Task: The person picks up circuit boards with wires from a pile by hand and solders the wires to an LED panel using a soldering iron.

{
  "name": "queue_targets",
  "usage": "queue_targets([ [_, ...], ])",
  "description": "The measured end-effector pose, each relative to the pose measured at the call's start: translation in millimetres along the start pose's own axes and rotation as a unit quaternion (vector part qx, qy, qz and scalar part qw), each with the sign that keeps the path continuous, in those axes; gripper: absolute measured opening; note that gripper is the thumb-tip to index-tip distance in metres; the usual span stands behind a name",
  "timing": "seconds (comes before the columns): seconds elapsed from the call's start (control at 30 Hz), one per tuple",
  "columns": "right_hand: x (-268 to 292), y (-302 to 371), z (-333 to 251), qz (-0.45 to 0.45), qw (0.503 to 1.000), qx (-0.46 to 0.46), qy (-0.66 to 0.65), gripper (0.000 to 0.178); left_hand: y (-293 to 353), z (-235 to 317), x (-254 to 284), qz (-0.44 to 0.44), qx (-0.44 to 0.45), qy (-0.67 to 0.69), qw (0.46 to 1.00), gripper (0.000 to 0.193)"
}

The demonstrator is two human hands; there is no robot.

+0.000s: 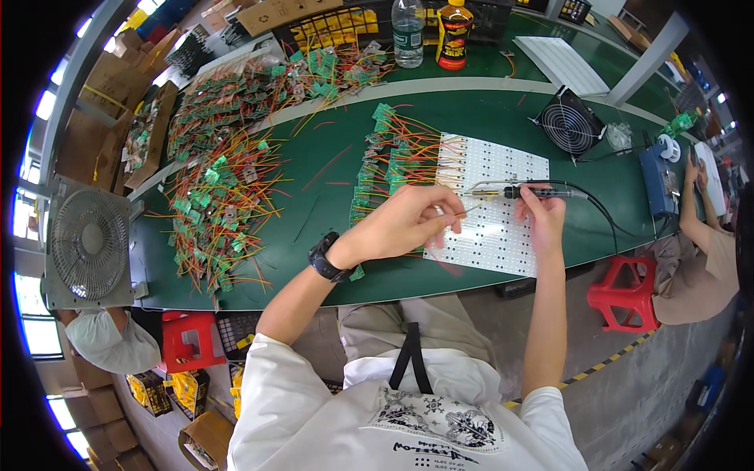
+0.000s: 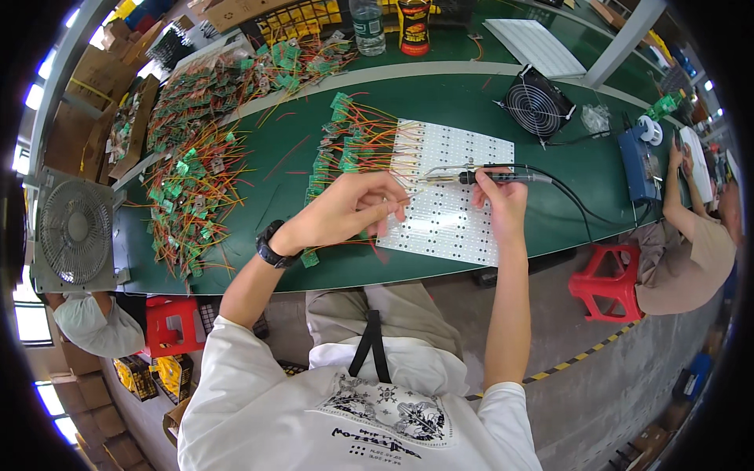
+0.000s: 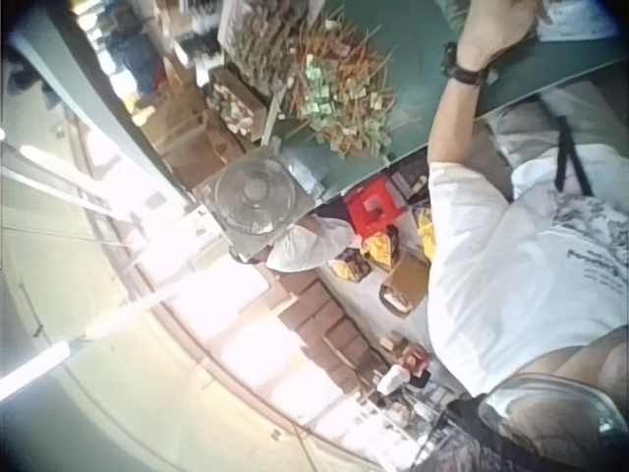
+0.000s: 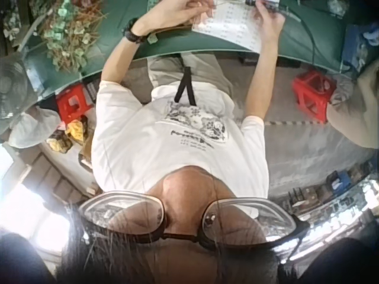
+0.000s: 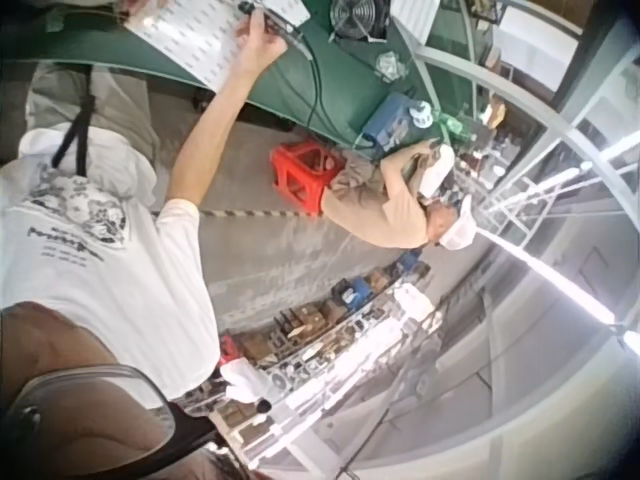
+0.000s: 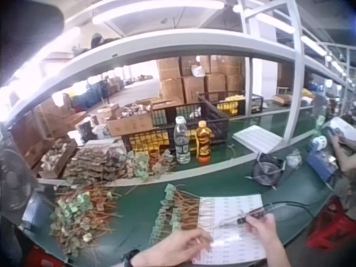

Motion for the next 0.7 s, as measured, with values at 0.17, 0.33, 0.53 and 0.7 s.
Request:
queue_targets([
  [0.17,1,-1,3,0.000,1.000,-0.007,0.007,0.016,-9,-22,11,0.062,-0.017,-0.305,0.950,0.014],
  [0.33,4,1,6,0.006,1.000,-0.009,0.003,0.017,-11,-41,9,0.136,-0.090,-0.438,0.884,0.011],
  [0.53,1,0,4,-0.003,1.000,0.008,-0.005,0.018,-8,-53,7,0.147,-0.124,-0.493,0.849,0.009],
  [0.7,-1,6,0,-0.014,0.998,0.037,0.039,0.018,-5,-54,10,0.175,-0.128,-0.488,0.845,0.007],
])
Point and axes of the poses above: each hand's wrist, its own y-axis away from the middle knuckle, its own x-axis out of the back of the hand, z = x × y, the point moved 6 cm from there along -y, towards the middle knuckle, and after that the axes turned 10 degrees about -z, right-handed, at the moved point
